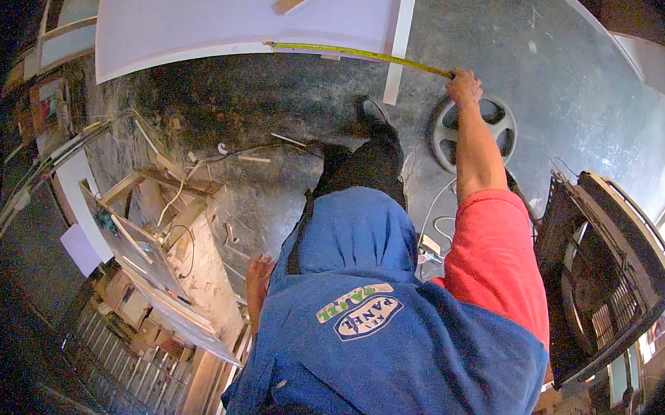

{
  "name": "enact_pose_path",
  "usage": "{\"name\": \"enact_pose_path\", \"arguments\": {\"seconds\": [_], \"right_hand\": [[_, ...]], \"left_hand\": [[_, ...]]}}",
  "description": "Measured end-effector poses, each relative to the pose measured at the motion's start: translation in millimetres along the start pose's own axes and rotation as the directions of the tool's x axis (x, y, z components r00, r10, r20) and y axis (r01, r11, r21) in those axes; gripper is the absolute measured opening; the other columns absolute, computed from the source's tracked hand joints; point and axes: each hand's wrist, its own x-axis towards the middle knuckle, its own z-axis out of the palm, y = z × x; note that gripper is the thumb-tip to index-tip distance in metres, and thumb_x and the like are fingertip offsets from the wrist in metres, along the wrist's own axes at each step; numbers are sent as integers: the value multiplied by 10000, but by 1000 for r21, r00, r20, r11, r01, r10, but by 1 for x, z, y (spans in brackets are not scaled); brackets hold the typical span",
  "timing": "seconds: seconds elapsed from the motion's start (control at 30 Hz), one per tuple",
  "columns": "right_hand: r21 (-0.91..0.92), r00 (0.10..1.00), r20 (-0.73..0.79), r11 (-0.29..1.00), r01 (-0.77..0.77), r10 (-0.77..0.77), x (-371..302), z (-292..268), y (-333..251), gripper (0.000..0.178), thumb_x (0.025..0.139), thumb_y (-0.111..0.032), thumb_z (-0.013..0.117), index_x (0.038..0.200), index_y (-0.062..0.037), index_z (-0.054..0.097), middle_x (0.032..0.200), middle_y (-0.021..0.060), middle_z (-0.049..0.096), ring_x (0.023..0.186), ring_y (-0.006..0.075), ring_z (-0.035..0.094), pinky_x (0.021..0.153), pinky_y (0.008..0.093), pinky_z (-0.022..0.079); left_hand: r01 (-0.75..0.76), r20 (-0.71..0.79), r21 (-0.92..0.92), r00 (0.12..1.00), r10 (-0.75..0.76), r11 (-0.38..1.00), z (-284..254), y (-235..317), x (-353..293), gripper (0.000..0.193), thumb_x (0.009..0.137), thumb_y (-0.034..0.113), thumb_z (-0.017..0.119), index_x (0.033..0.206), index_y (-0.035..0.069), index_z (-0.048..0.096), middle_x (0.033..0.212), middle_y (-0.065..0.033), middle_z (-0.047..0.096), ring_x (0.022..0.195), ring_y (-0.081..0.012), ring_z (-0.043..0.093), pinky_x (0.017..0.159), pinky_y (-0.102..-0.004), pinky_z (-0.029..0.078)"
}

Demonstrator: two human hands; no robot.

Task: The person measures a board using a tape measure, hammers a nail into a wooden joint, and then uses a nail gun to secure wood pieces to a larger white panel.

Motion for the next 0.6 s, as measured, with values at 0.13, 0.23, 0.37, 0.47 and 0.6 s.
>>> {"name": "enact_pose_path", "arguments": {"seconds": [0.13, 0.23, 0.37, 0.47, 0.6], "right_hand": [[16, 1000, -18, 1000, 4, -3, 3, 3, 1, 386, 833, -254, 610, 1209, -333, 650, 1325, 88, 541, 1200, 406, 518, 972, 480, 468], [-36, 996, -42, 996, 76, -78, 11, 11, 10, 355, 860, -275, 570, 1207, -274, 648, 1258, 121, 594, 1122, 392, 580, 941, 476, 489], [-154, 966, -31, 956, 250, -258, 27, 29, 34, 286, 893, -246, 536, 1125, -140, 666, 1100, 162, 669, 1045, 377, 617, 866, 475, 501], [83, 892, -99, 890, 449, -441, 21, 58, 63, 292, 860, -283, 591, 992, -37, 673, 871, 210, 687, 861, 445, 631, 727, 492, 492], [90, 796, -38, 791, 605, -604, 0, 105, 90, 328, 986, -326, 490, 922, -24, 600, 743, 149, 602, 667, 254, 548, 589, 432, 433]], "left_hand": [[-54, 3, -10, 999, 54, 999, 5, 4, -3, 585, 923, 290, 609, 1431, 81, 409, 1265, -114, 616, 1133, -219, 600, 897, -376, 463], [-65, -27, -22, 998, 64, 998, 6, 4, -2, 586, 916, 285, 615, 1427, 80, 416, 1259, -116, 613, 1107, -215, 611, 890, -375, 471], [-60, -95, -70, 994, 53, 996, 6, -11, 6, 562, 900, 254, 629, 1406, 83, 453, 1216, -101, 623, 1045, -207, 629, 872, -378, 490], [-86, -126, -198, 990, 61, 976, 4, -39, 13, 528, 887, 217, 630, 1381, 90, 493, 1138, -73, 650, 1000, -183, 628, 848, -364, 497], [-198, -221, -306, 966, 133, 931, 0, -104, 26, 518, 873, 283, 653, 1340, 99, 526, 1175, -95, 648, 1034, -215, 638, 828, -401, 507]]}}
